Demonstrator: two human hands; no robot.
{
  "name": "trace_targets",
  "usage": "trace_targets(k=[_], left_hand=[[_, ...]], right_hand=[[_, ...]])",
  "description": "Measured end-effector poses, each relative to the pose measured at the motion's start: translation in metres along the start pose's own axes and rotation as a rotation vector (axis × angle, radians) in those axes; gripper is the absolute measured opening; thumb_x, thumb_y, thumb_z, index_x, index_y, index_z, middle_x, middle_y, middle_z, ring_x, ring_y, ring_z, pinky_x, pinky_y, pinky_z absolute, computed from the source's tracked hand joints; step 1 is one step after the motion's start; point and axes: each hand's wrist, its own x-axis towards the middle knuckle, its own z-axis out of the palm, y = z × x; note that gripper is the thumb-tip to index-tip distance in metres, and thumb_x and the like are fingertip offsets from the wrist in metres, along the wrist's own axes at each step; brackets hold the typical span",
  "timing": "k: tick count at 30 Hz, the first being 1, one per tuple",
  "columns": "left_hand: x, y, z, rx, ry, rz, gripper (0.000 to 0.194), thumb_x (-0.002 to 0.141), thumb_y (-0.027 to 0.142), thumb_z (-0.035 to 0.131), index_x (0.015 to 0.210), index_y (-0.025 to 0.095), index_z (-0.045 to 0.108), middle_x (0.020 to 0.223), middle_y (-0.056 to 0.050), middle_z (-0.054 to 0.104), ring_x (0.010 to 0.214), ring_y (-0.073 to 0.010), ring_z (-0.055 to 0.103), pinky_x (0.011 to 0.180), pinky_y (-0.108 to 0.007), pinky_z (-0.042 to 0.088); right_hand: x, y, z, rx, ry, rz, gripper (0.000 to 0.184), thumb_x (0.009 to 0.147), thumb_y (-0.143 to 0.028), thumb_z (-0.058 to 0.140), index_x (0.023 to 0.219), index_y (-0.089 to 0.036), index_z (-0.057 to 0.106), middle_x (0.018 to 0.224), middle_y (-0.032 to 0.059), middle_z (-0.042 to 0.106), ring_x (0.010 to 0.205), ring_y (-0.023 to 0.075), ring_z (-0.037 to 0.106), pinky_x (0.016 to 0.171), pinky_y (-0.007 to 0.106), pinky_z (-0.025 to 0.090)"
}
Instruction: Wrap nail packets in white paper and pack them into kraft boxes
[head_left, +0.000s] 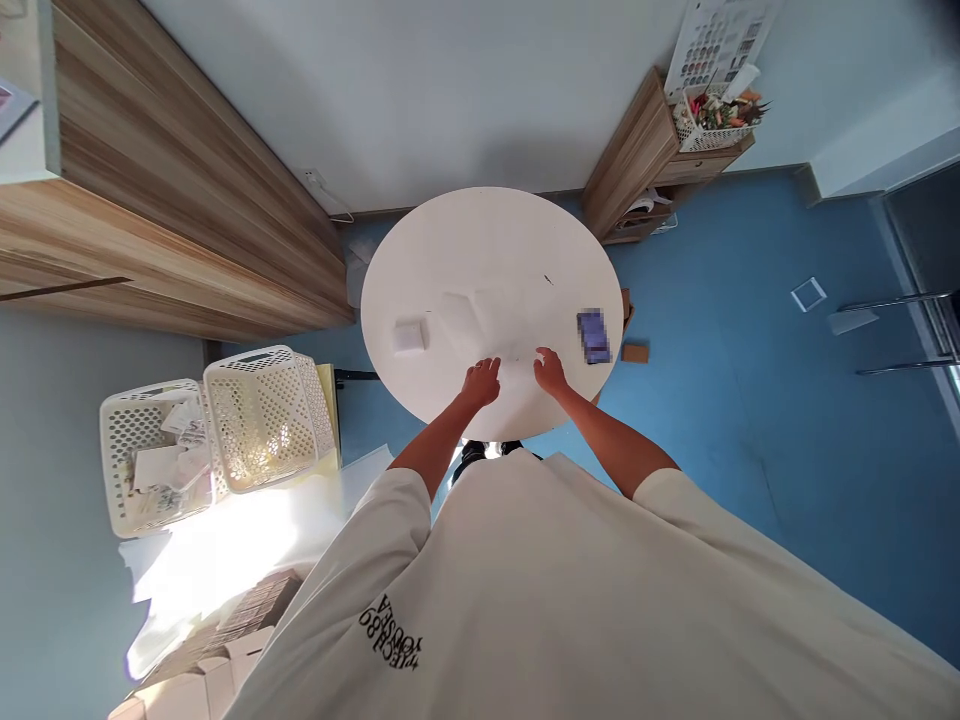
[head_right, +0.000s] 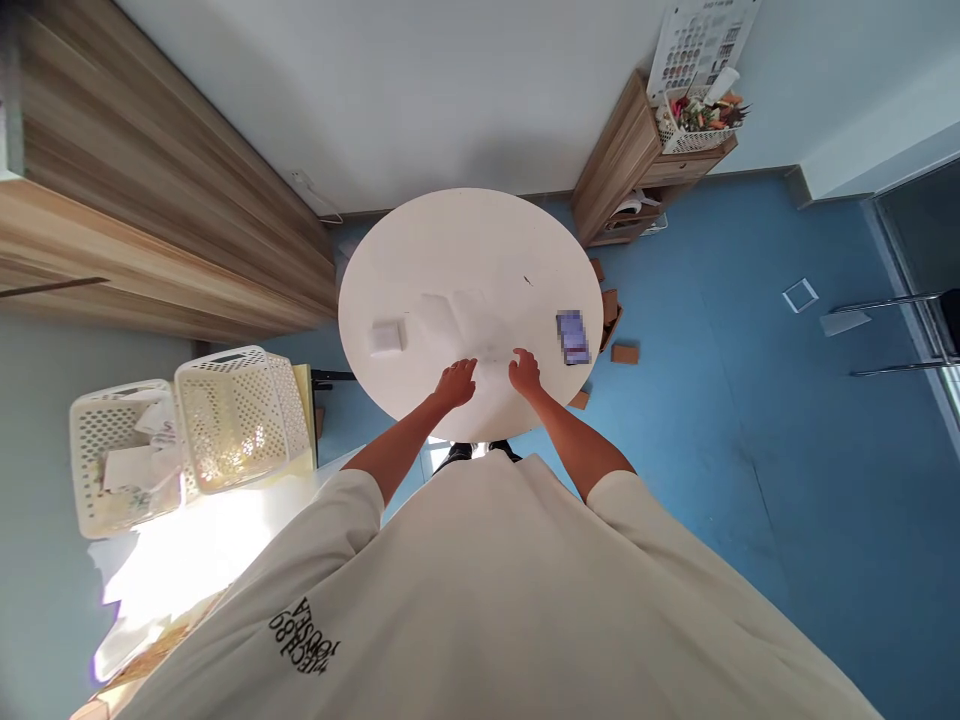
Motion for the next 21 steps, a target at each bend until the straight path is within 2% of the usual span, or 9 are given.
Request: trace_targets(k=[5, 13, 21], left_hand=[[-0.016, -0.016, 0.002, 0.131, -0.051, -0.004, 0.073, 0.086, 0.012, 0.051, 0.158, 0.018, 0.044, 0.163, -0.022, 0.046, 0.155, -0.0375, 0.038, 0.119, -0.056, 0.036], [-0.044, -0.050, -0.002, 0.207, -0.053, -0.072, 0.074, 0.086, 0.016, 0.053, 0.159, 0.020, 0.044, 0.160, -0.022, 0.050, 0.149, -0.0397, 0.045, 0.115, -0.056, 0.038], [-0.050, -0.061, 0.001, 0.217, -0.062, -0.111, 0.072, 0.088, 0.015, 0.052, 0.159, 0.021, 0.044, 0.162, -0.021, 0.047, 0.148, -0.0391, 0.046, 0.115, -0.056, 0.039]], right_hand=[[0.007, 0.005, 0.001, 0.006, -0.042, -0.022, 0.055, 0.096, -0.017, 0.037, 0.148, -0.022, 0.054, 0.142, 0.0163, 0.062, 0.126, 0.0265, 0.064, 0.098, 0.043, 0.057], [0.028, -0.010, 0.007, -0.052, -0.127, -0.110, 0.067, 0.087, -0.013, 0.050, 0.153, -0.023, 0.048, 0.147, 0.0173, 0.055, 0.130, 0.0321, 0.057, 0.100, 0.047, 0.054], [0.049, -0.012, 0.013, -0.253, -0.160, -0.367, 0.076, 0.081, -0.021, 0.068, 0.154, -0.025, 0.045, 0.150, 0.0205, 0.049, 0.132, 0.0409, 0.048, 0.105, 0.054, 0.044]])
